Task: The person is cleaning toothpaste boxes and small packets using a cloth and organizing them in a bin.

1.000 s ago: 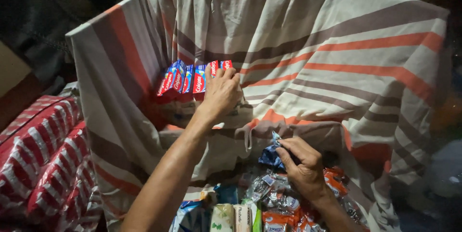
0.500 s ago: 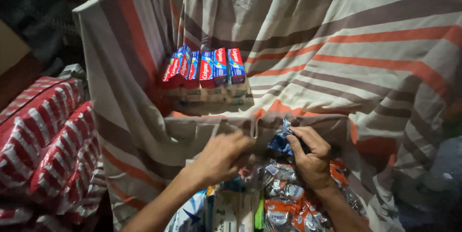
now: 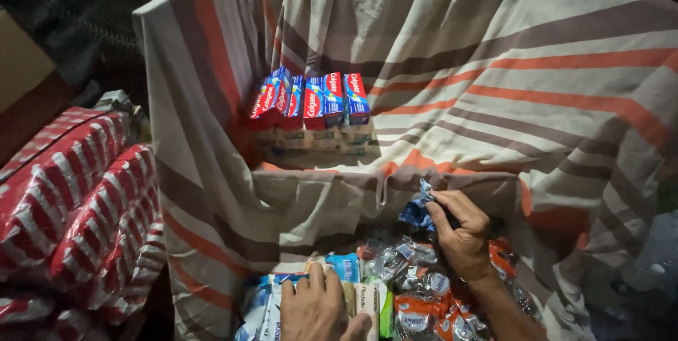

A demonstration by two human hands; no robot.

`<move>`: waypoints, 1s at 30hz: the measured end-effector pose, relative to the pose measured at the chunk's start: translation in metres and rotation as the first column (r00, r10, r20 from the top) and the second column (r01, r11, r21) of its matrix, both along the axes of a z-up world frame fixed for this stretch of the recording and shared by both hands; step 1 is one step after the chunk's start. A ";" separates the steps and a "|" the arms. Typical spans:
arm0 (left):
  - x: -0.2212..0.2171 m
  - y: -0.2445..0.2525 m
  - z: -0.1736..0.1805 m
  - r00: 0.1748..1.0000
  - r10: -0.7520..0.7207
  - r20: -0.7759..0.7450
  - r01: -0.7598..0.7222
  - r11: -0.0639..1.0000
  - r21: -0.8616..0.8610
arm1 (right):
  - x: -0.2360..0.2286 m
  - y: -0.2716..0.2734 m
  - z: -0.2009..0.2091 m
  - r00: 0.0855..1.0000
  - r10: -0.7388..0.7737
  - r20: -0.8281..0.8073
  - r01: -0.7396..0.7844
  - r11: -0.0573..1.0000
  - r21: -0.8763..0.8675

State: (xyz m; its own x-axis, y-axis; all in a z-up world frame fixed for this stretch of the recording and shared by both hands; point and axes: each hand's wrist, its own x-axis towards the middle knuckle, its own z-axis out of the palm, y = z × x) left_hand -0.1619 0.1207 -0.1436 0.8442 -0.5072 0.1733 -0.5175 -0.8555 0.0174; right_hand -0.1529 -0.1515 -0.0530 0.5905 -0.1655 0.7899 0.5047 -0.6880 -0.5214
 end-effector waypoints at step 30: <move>0.100 0.018 0.155 0.769 -0.608 -0.194 -0.443 -0.289 -0.849 | -0.002 0.007 -0.006 0.980 -0.052 -0.193 0.073 0.992 0.105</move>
State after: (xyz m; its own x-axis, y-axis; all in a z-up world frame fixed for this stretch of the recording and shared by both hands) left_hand -0.0615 0.1389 0.0110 0.9539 -0.2391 0.1814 -0.0115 0.5747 0.8183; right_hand -0.1550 -0.1444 -0.0588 0.7132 -0.2869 0.6396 0.3475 -0.6478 -0.6780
